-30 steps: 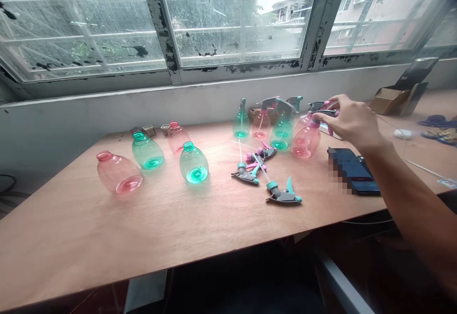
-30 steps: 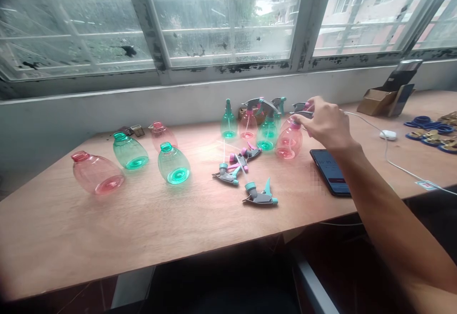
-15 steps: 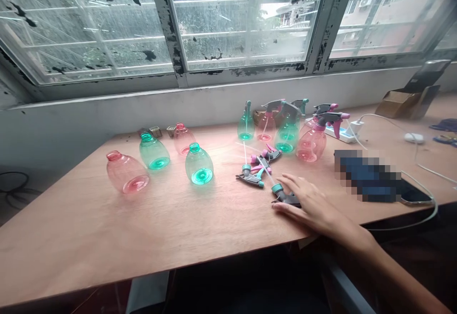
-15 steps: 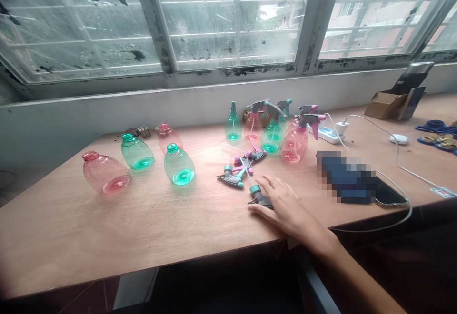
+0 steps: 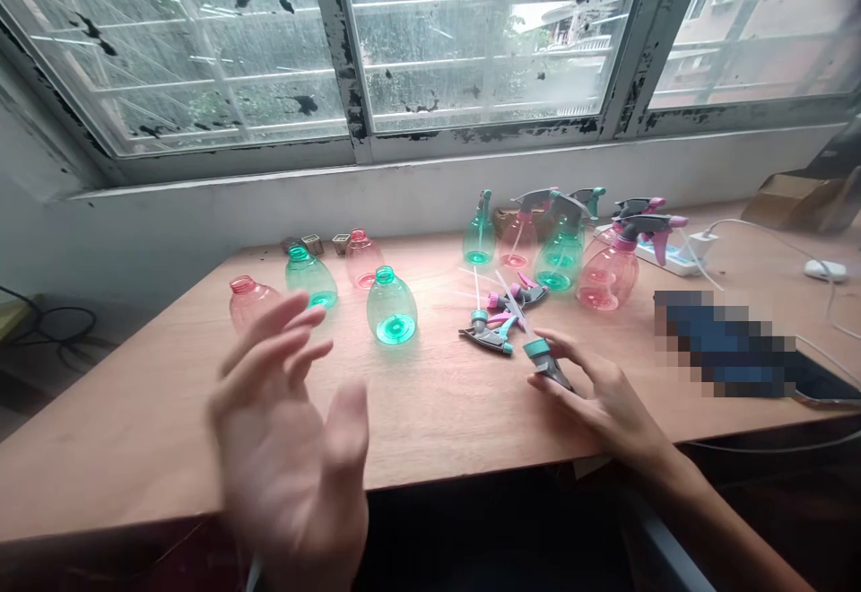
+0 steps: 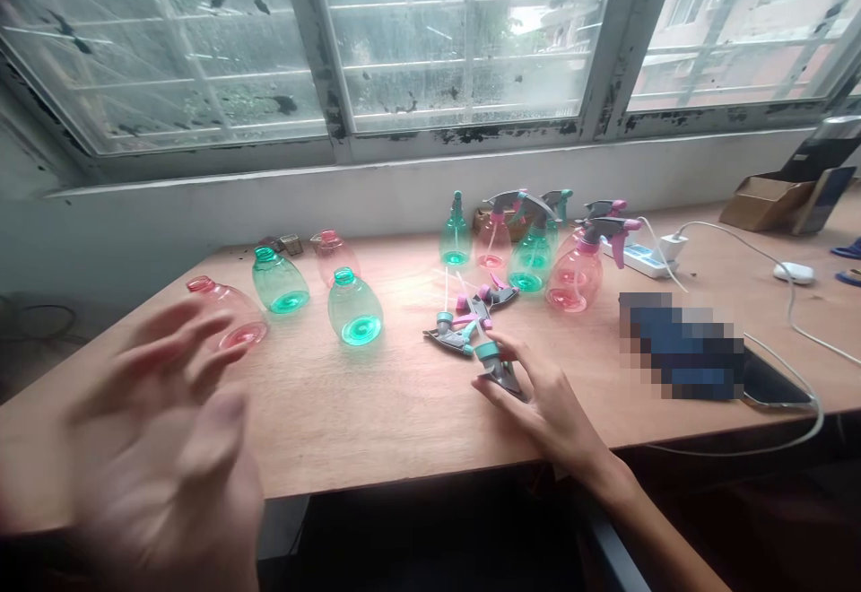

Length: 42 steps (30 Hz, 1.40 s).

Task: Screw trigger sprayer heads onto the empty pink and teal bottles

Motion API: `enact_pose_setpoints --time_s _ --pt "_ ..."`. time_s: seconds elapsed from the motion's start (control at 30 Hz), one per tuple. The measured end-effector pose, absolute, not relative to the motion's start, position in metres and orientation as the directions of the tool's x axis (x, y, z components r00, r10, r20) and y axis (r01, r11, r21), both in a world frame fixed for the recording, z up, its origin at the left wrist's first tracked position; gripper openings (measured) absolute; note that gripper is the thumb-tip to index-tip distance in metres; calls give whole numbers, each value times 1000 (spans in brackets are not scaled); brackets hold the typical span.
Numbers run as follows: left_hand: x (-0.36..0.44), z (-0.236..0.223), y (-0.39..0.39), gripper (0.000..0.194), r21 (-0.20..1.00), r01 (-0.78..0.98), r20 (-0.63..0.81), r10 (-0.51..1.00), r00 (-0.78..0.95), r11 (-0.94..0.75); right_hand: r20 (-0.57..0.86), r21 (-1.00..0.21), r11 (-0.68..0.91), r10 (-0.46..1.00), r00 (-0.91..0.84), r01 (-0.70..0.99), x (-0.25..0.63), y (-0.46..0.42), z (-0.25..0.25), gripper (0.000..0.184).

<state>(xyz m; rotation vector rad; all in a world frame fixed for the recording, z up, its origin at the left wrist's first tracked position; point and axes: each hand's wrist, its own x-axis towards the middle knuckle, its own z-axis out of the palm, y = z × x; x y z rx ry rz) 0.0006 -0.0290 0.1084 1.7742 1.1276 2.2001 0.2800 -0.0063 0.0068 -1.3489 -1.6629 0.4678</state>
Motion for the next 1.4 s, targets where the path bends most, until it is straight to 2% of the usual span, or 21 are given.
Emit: enact_pose_setpoints --time_s 0.07,0.13,0.17,0.23,0.3,0.37,0.4,0.43,0.53,0.57,0.6,0.73,0.9,1.1,1.27,1.4 --pt "-9 97 -7 45 729 345 684 646 -339 -592 346 -873 309 938 33 377 274 -10 6 51" --pt "-17 88 16 79 835 445 486 814 -319 -324 301 -941 290 953 42 177 269 -10 3 51" --pt "-19 85 27 96 841 501 386 876 -289 -206 288 -955 284 956 45 81 267 -10 1 50" --pt "-19 84 45 108 753 649 295 937 -186 -108 260 -961 263 964 49 -85 264 -8 -3 48" --pt "-11 88 59 106 626 776 229 969 -87 -79 200 -955 207 978 57 -214 262 -6 -4 48" --pt "-1 90 70 110 512 858 187 979 -85 -24 124 -946 141 989 76 -293 261 -5 -4 50" --pt "5 89 73 111 494 870 180 980 -89 -12 90 -941 113 992 86 -318 261 -5 -3 51" --pt "9 86 75 104 486 874 177 980 -87 -10 64 -936 93 993 95 -340 262 -6 -2 51" --pt "19 70 72 55 472 881 174 982 -80 -12 25 -920 70 992 120 -386 263 -6 0 50" --pt "22 64 68 50 470 882 174 983 -59 -31 18 -916 69 991 131 -394 263 -6 1 49" --pt "24 59 63 54 466 883 175 984 -36 -51 14 -913 71 990 143 -401 263 -6 1 49" --pt "34 62 52 96 475 868 172 983 68 -143 5 -904 84 983 186 -420 262 -5 3 45" --pt "47 96 72 109 510 828 195 969 152 -233 -4 -892 107 970 245 -438 262 -5 5 42" --pt "60 106 100 94 498 816 176 956 235 -292 -9 -875 131 958 285 -466 268 -4 2 36" --pt "49 95 78 54 462 817 234 936 263 -345 -14 -864 151 947 322 -480 271 -4 2 39" --pt "25 77 38 69 424 838 319 922 217 -344 16 -892 142 959 284 -428 270 -7 2 38"
